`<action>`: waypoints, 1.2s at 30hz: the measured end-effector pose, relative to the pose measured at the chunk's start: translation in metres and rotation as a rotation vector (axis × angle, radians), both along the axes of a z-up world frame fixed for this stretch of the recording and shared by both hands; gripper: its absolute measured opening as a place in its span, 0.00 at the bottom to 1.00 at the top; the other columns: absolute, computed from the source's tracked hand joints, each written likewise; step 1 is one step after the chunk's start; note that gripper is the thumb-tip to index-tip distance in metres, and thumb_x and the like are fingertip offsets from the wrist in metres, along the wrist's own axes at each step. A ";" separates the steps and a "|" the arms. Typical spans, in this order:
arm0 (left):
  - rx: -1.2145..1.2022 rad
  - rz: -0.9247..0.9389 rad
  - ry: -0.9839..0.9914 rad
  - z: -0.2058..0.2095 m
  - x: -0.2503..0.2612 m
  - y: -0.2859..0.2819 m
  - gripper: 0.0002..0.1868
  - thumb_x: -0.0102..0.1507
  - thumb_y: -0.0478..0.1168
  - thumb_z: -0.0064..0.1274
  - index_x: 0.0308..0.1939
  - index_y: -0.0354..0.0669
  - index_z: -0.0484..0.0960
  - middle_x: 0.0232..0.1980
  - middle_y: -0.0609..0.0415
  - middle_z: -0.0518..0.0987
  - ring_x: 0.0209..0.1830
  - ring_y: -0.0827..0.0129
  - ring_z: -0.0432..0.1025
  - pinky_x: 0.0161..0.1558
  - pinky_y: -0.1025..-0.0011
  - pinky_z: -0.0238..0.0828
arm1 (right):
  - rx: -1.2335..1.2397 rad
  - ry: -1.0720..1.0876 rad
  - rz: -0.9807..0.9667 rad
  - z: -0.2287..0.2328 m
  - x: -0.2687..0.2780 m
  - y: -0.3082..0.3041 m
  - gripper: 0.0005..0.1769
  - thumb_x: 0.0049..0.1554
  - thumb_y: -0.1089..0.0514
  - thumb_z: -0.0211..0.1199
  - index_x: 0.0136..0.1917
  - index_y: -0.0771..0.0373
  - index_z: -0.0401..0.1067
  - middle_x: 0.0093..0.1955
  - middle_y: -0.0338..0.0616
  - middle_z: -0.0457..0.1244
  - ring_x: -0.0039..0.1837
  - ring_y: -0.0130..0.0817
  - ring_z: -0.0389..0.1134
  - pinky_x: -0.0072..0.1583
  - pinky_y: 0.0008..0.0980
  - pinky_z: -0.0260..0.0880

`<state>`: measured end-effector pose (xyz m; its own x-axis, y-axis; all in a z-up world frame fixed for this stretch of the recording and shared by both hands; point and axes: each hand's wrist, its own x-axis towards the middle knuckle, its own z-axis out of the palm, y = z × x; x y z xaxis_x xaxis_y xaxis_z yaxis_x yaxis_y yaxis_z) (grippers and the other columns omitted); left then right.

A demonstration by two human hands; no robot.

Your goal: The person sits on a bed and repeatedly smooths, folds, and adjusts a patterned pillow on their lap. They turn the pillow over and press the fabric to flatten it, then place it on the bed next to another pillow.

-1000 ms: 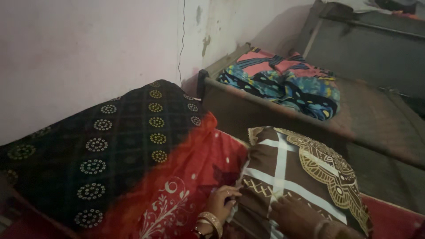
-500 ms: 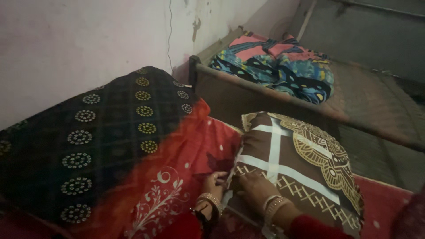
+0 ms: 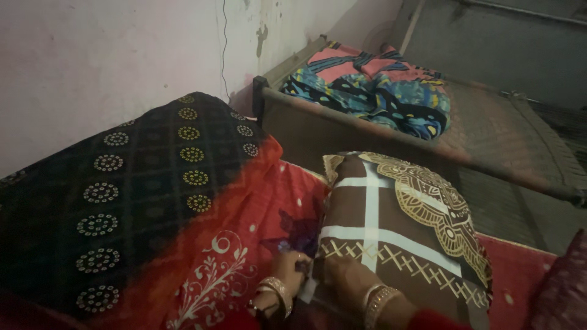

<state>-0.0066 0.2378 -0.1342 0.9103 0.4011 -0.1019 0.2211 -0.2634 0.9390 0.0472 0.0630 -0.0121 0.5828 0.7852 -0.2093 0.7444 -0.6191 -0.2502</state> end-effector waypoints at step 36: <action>0.491 -0.167 -0.544 0.105 -0.026 -0.036 0.16 0.56 0.40 0.63 0.47 0.41 0.84 0.55 0.51 0.78 0.56 0.54 0.72 0.55 0.60 0.69 | -0.213 -0.367 -0.214 0.059 0.058 -0.057 0.20 0.57 0.46 0.64 0.58 0.57 0.74 0.61 0.42 0.62 0.64 0.39 0.61 0.66 0.38 0.66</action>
<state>-0.0322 0.2017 -0.0291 0.8337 0.1370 0.5349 -0.3200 -0.6696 0.6702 0.1050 0.0062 0.0465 0.7921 0.6017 -0.1028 0.6103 -0.7769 0.1549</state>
